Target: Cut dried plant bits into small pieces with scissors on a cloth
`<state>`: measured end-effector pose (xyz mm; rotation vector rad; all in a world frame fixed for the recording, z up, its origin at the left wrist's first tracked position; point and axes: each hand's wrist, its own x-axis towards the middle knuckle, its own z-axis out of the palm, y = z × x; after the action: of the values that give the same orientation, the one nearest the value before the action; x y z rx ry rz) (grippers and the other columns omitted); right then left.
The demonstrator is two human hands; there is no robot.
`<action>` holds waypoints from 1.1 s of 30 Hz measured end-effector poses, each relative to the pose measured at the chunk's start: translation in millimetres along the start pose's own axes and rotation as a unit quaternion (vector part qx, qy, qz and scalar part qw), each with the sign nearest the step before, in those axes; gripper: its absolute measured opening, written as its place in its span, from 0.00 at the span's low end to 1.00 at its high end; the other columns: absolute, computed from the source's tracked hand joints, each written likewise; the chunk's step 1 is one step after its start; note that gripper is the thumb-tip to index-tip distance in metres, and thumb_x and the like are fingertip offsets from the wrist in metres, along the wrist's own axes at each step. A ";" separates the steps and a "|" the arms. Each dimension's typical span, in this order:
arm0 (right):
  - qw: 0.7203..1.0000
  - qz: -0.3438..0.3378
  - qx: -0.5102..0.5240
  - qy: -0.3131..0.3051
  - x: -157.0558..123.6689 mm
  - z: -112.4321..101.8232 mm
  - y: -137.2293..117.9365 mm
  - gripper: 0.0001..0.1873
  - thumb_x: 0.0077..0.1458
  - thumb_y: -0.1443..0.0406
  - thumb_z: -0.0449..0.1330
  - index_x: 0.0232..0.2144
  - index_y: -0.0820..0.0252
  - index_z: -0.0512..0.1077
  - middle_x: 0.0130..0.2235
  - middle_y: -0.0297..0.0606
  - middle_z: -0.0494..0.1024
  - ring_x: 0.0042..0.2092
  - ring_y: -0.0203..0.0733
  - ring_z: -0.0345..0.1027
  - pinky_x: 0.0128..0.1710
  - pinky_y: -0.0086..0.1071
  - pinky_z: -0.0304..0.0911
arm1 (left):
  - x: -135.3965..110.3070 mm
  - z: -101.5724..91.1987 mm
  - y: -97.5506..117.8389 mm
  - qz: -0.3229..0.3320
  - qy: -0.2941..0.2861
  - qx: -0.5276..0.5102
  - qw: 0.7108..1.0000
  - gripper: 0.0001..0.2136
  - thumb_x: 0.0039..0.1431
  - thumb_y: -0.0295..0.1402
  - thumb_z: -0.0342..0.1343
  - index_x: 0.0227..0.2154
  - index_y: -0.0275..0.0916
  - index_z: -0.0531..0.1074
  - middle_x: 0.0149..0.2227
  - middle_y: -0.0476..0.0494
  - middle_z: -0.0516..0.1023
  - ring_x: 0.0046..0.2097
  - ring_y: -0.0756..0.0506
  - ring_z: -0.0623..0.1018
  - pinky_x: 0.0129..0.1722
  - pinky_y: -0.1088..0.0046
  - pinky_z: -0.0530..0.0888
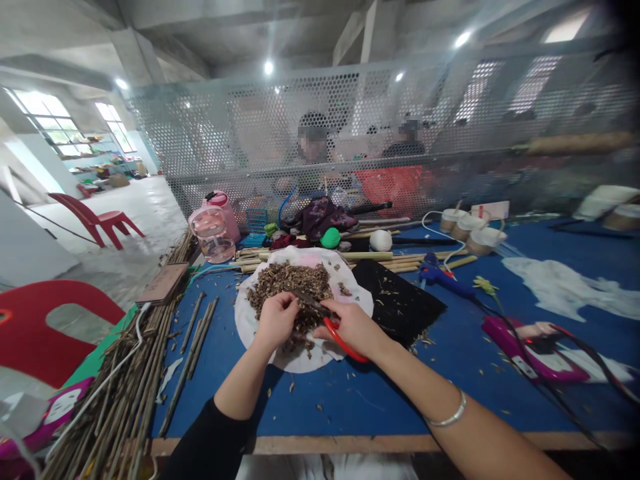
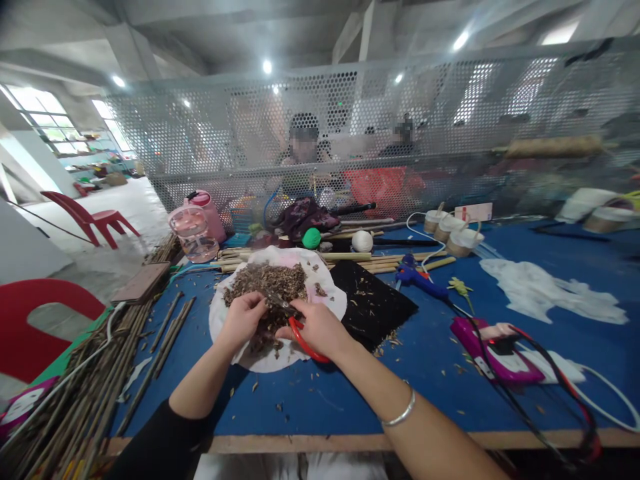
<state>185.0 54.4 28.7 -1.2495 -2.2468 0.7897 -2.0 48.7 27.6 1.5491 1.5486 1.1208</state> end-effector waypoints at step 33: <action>0.991 0.009 0.059 0.117 3.9 -23.3 21.4 0.29 0.53 0.45 0.51 0.43 0.64 0.68 0.30 0.38 0.73 0.31 0.39 0.65 0.32 0.29 0.60 | 27.4 -25.7 12.9 0.017 0.060 0.291 0.955 0.13 0.55 0.35 0.54 0.43 0.37 0.73 0.39 0.41 0.79 0.42 0.43 0.77 0.42 0.71 0.69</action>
<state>210.6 73.0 31.9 -1.2378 -1.9769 0.7314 -21.9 72.0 52.9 1.9125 2.0676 0.8219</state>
